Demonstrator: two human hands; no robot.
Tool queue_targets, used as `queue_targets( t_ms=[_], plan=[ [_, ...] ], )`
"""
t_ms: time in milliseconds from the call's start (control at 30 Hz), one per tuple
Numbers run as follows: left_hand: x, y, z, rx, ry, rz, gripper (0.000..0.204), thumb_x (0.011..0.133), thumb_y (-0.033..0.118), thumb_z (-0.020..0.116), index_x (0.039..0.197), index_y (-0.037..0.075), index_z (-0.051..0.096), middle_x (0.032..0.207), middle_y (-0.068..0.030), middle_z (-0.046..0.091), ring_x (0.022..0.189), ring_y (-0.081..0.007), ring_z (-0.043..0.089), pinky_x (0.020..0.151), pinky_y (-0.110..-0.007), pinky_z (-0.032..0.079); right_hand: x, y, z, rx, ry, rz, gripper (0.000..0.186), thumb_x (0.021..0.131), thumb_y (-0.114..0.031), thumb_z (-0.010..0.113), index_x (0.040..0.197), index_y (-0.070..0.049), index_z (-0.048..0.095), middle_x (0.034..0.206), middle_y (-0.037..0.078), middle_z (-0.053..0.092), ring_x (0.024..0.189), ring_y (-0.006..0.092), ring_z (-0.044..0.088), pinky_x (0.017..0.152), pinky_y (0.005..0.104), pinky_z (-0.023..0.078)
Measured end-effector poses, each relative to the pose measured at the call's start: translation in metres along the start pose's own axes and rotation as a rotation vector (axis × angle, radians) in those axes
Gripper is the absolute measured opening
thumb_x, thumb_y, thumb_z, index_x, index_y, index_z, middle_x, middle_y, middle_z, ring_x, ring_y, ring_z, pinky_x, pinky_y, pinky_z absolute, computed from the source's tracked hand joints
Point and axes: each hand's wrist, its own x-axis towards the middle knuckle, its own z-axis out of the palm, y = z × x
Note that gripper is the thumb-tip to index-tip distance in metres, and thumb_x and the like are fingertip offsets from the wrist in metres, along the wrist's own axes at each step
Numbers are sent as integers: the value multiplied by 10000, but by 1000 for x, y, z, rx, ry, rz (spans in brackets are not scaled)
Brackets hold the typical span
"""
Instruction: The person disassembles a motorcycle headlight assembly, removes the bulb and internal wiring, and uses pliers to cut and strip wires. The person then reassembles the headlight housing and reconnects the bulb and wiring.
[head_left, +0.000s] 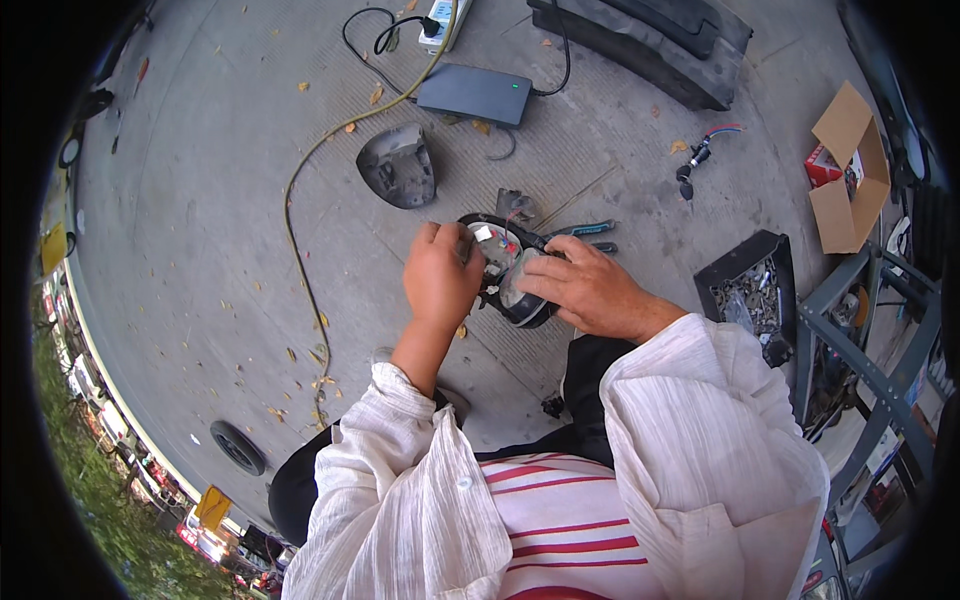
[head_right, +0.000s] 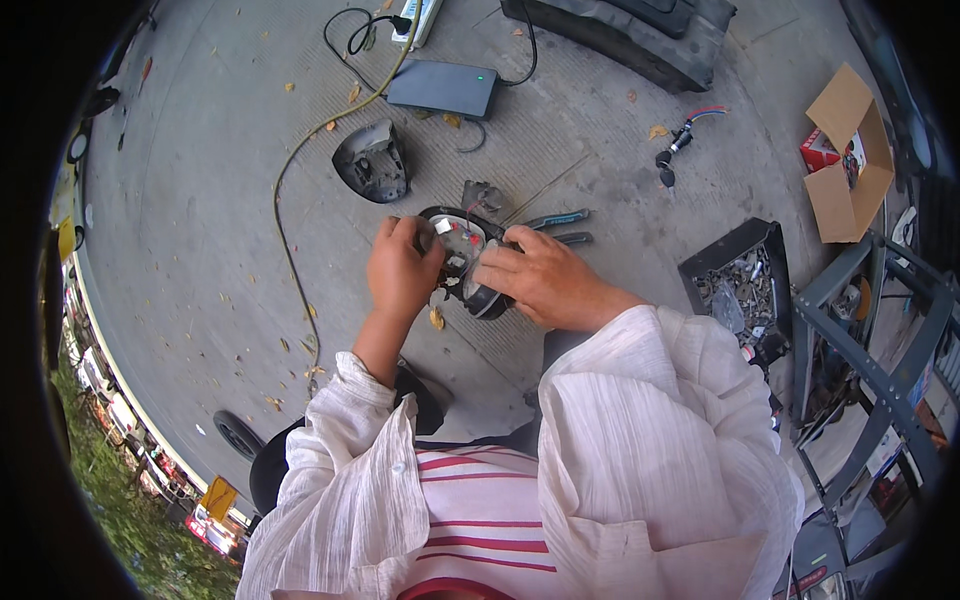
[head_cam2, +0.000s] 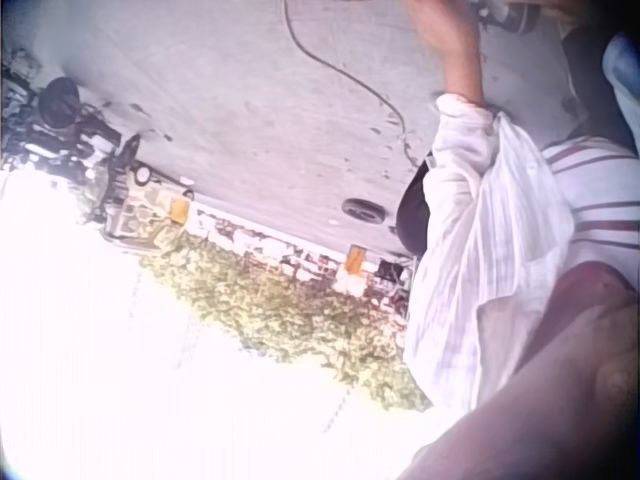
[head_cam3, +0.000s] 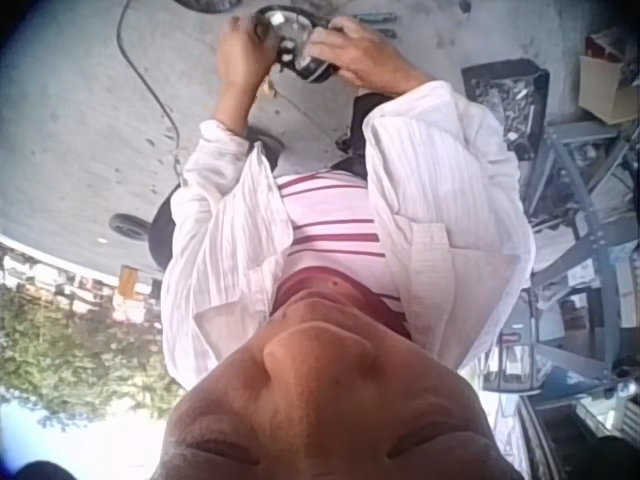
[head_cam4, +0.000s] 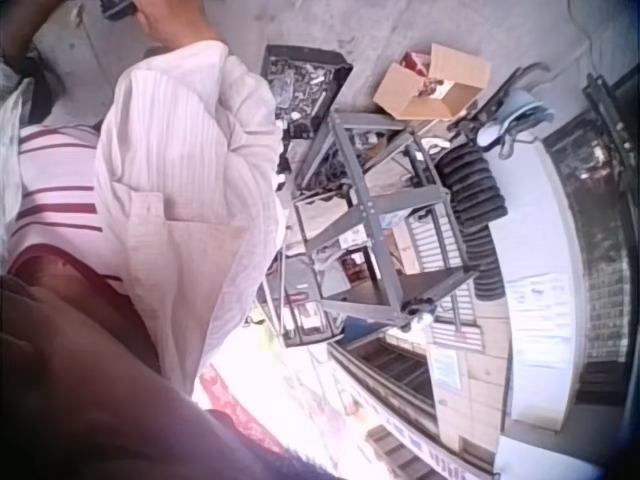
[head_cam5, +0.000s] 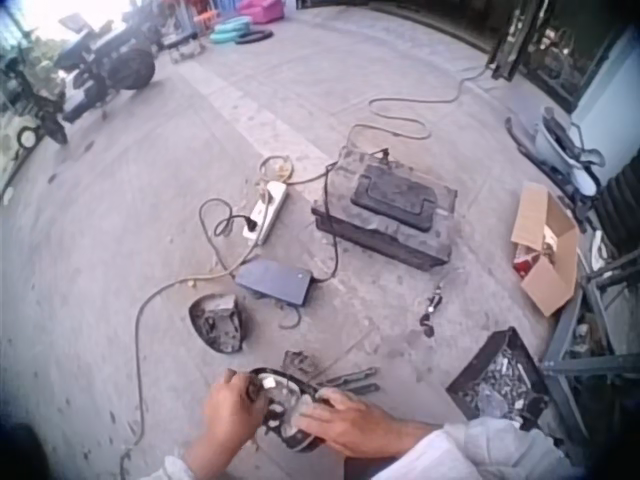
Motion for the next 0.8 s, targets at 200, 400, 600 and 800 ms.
queue_targets(
  t_ms=[200, 400, 600, 800],
  plan=[
    [11, -20, 2, -1063, -80, -192, 88, 922, 22, 671, 983, 10, 609, 865, 3, 639, 804, -54, 587, 694, -230, 485, 2, 2, 2, -57, 114, 57, 596, 655, -11, 736, 1227, -141, 627, 1250, 37, 585, 1172, 351, 501, 996, 435, 465],
    [15, -14, -8, -1202, -101, -219, 151, 929, 49, 674, 1060, 7, 612, 900, -27, 675, 794, -77, 613, 740, -232, 497, 5, -2, -6, -54, 178, 105, 603, 652, -3, 727, 1233, -134, 624, 1251, 54, 598, 1169, 361, 501, 994, 442, 465],
    [18, -16, -12, -1228, -193, -405, 241, 972, 109, 609, 1176, -19, 617, 951, -51, 690, 792, -102, 639, 743, -246, 530, 3, -2, -6, 1, 149, 129, 613, 649, -14, 739, 1239, -126, 616, 1246, 66, 601, 1166, 365, 499, 991, 447, 462],
    [18, -31, -5, -1488, -220, -498, 241, 971, 80, 574, 1192, -12, 595, 1013, -86, 683, 841, -137, 667, 754, -263, 571, 4, -3, -5, -13, 160, 131, 599, 654, -20, 734, 1232, -124, 618, 1244, 69, 600, 1164, 360, 500, 992, 441, 458]
  ],
)
